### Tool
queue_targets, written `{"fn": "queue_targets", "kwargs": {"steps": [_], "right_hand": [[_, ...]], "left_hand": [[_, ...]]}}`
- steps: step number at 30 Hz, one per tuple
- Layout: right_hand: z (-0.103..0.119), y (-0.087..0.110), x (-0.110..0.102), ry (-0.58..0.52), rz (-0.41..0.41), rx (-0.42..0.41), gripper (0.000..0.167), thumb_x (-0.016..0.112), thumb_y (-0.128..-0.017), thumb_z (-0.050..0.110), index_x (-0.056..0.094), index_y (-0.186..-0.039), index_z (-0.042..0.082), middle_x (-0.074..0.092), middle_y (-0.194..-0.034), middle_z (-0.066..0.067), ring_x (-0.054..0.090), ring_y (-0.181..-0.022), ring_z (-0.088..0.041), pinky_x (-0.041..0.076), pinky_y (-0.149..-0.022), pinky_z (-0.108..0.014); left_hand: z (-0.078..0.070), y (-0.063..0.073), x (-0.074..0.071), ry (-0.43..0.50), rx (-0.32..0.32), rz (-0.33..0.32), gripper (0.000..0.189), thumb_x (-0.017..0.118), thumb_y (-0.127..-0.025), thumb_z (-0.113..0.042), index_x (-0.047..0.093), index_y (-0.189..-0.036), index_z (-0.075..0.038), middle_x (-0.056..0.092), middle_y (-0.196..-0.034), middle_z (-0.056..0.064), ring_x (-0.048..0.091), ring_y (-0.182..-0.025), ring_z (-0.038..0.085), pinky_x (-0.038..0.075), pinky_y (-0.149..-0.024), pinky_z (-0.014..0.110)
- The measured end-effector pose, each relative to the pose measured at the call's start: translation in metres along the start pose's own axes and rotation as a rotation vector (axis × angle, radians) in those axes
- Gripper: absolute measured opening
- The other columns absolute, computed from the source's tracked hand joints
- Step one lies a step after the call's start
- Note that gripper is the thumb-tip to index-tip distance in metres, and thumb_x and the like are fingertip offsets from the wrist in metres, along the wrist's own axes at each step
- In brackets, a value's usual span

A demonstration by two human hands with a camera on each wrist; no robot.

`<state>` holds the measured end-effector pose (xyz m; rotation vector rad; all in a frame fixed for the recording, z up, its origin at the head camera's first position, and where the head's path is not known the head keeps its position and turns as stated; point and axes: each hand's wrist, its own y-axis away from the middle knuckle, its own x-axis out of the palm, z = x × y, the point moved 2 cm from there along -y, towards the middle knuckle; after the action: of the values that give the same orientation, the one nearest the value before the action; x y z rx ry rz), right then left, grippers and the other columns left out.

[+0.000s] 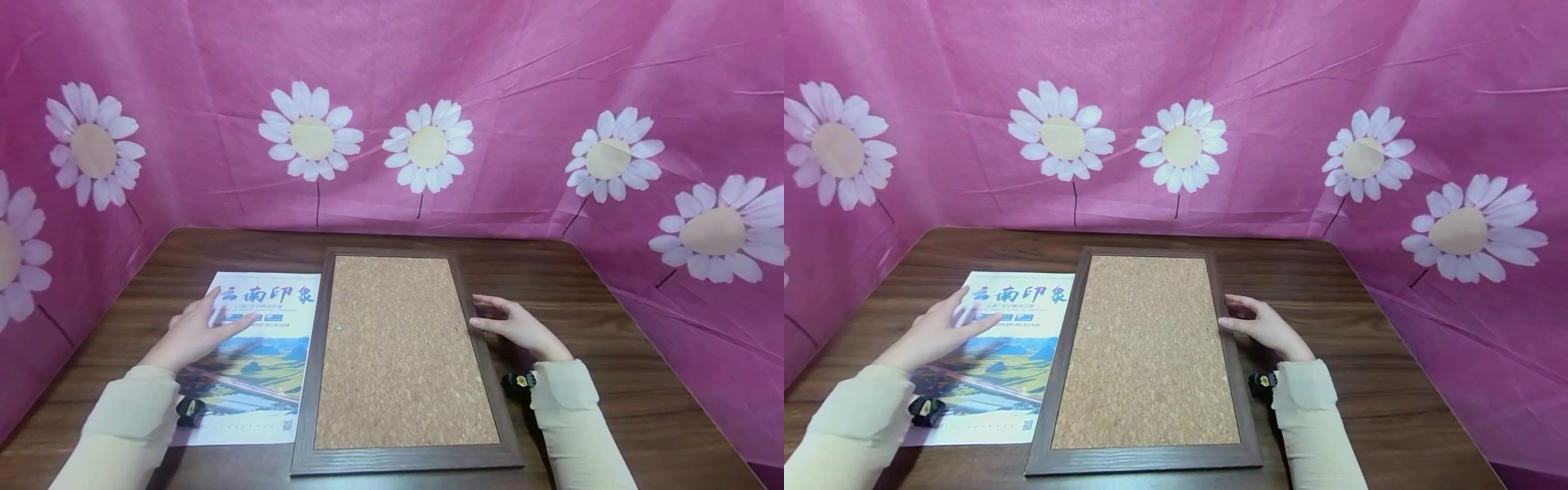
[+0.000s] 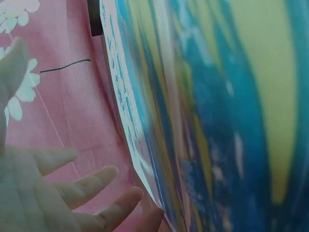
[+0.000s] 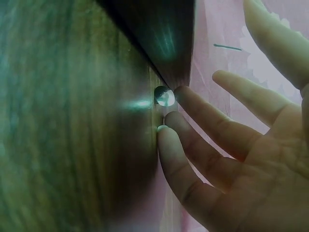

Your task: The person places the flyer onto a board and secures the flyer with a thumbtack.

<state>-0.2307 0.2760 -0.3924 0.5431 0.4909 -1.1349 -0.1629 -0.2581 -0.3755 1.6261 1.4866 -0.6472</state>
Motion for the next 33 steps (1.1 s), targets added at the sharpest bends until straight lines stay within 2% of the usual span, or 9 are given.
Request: {"fn": "queue_targets", "kwargs": {"steps": [4,12,20,25,33], "right_hand": [[0.0,-0.001,0.001,0.017,-0.005,-0.019,0.066,0.069,-0.094,0.031,0.044,-0.147,0.002,0.057,-0.138,-0.023,0.053,-0.128,-0.037,0.048,-0.099,-0.041],[-0.001,-0.003,0.002,0.004,0.02,-0.041,0.065,0.071,-0.091,0.022,0.045,-0.145,-0.003,0.054,-0.139,-0.028,0.052,-0.126,-0.042,0.048,-0.094,-0.037],[-0.003,-0.004,0.002,0.012,0.035,-0.044,0.065,0.073,-0.09,0.019,0.046,-0.144,-0.004,0.053,-0.138,-0.029,0.051,-0.125,-0.042,0.048,-0.095,-0.039],[-0.003,-0.004,0.002,-0.004,0.049,-0.039,0.066,0.074,-0.089,0.018,0.046,-0.144,-0.004,0.052,-0.139,-0.029,0.052,-0.123,-0.04,0.05,-0.09,-0.034],[-0.005,-0.004,0.002,-0.005,0.063,-0.027,0.068,0.075,-0.088,0.017,0.045,-0.145,-0.003,0.052,-0.139,-0.029,0.052,-0.123,-0.04,0.05,-0.089,-0.034]], "left_hand": [[0.007,0.0,-0.003,0.005,-0.016,0.016,0.113,0.055,-0.089,-0.068,0.004,-0.154,0.009,0.013,-0.151,0.046,0.015,-0.129,0.071,0.023,-0.096,0.083],[0.017,-0.001,-0.007,0.049,-0.044,0.063,0.113,0.059,-0.089,-0.064,0.008,-0.15,0.016,0.024,-0.147,0.045,0.025,-0.134,0.062,0.029,-0.102,0.075],[0.023,-0.003,-0.009,0.061,-0.072,0.062,0.111,0.059,-0.089,-0.064,0.011,-0.15,0.015,0.025,-0.148,0.044,0.024,-0.134,0.063,0.028,-0.102,0.076],[0.024,-0.002,-0.011,0.091,-0.096,0.059,0.111,0.06,-0.088,-0.065,0.011,-0.151,0.013,0.022,-0.149,0.044,0.02,-0.131,0.065,0.025,-0.099,0.079],[0.027,-0.002,-0.012,0.126,-0.114,0.07,0.109,0.062,-0.089,-0.06,0.009,-0.151,0.013,0.023,-0.149,0.043,0.024,-0.134,0.062,0.028,-0.103,0.075]]}}
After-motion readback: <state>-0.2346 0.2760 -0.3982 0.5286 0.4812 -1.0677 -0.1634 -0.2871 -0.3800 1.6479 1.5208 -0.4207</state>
